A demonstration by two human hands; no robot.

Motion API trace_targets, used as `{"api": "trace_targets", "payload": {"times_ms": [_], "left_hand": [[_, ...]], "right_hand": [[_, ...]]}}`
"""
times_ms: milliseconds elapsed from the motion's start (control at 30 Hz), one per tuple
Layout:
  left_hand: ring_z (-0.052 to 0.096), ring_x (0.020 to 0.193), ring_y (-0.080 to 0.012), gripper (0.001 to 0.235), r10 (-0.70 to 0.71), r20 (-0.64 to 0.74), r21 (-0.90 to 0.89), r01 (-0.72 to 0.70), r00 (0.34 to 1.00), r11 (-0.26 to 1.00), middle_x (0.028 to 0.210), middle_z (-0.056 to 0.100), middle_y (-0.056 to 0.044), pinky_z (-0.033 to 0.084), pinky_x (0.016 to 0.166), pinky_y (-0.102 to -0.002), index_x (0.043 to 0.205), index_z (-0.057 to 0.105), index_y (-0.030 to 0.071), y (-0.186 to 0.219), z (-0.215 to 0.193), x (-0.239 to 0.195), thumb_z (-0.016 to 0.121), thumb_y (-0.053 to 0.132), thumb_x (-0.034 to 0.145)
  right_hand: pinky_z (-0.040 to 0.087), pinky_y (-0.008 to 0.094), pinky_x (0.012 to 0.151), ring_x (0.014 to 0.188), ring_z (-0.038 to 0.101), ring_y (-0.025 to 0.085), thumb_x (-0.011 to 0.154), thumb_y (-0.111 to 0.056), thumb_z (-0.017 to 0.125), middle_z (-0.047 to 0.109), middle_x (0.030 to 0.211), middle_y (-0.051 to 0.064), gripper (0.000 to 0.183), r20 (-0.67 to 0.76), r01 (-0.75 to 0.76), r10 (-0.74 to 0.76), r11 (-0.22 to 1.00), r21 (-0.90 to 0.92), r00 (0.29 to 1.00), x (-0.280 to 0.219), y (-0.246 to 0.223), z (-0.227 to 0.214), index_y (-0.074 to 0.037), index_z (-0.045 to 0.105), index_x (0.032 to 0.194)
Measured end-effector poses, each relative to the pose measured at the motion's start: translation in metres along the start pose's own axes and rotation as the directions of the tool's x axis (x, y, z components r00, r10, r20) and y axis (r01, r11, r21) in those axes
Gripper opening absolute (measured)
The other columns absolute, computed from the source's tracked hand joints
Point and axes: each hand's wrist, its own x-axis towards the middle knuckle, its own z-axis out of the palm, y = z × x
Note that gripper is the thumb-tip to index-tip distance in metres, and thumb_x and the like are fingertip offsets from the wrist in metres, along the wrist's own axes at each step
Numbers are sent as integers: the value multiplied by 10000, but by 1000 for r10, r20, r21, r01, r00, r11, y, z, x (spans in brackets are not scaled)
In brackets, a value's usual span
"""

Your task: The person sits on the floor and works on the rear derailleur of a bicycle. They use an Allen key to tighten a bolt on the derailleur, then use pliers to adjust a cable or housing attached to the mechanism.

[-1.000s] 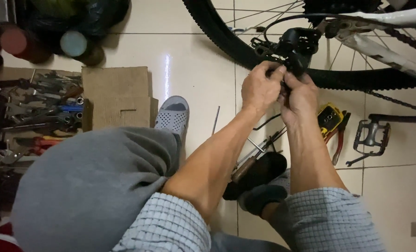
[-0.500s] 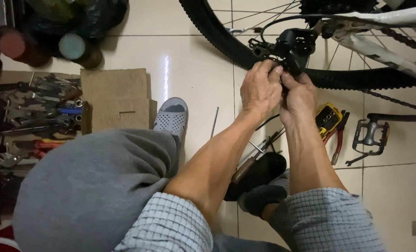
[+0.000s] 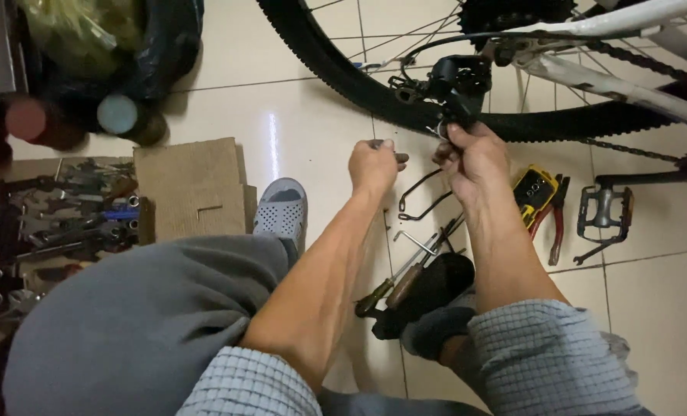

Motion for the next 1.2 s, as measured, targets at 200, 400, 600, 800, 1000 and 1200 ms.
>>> {"api": "trace_targets", "payload": {"times_ms": [200,400,600,800,1000,1200], "left_hand": [[761,730,-325,489,45,175,-345,19,984,939,995,715,-283,625,562,-329,1313,533,-117,22,-5,1,468,292,1055],[716,1046,-236,465,223,148,-99,-210,963,973,1134,761,-96,533,964,-388,1358,583,43,24,1,2,606,315,982],[675,1202,-306,444,131,152,-199,-99,980,975,1213,738,-134,504,1027,-420,1251,719,134,36,8,-14,743,408,903],[647,1211,-338,444,149,151,-306,-97,977,947,1217,711,-182,482,1034,-439,1223,738,105,32,20,-7,818,343,856],[686,1129,-274,418,209,117,-270,-171,971,948,1122,743,-140,526,962,-355,1173,764,111,38,19,-15,860,271,799],[715,1098,-248,426,295,133,-109,-282,946,953,1078,769,-97,563,936,-335,1202,750,139,42,10,-24,845,290,815]], "right_hand": [[558,294,618,683,643,207,924,-67,700,599,952,79,393,41,-30,31,999,-43,999,-3,-4,-9,-68,575,1296],[628,397,618,673,698,273,943,-77,673,606,980,127,409,52,-17,17,1000,3,999,-4,0,-4,-30,532,1324],[644,409,606,669,729,289,941,-64,673,653,982,154,404,38,-24,24,1000,5,999,-11,-4,-1,-13,542,1319],[648,390,584,643,735,268,930,-79,675,689,931,163,379,36,-13,14,1000,-4,999,-18,-10,1,4,564,1283],[642,406,626,679,731,287,920,-80,695,656,940,162,448,32,-1,1,1000,-6,999,-21,-11,4,14,531,1327],[649,402,621,683,758,303,934,-46,654,704,925,197,365,36,22,-23,999,26,999,-11,-2,-2,23,568,1282]]}}
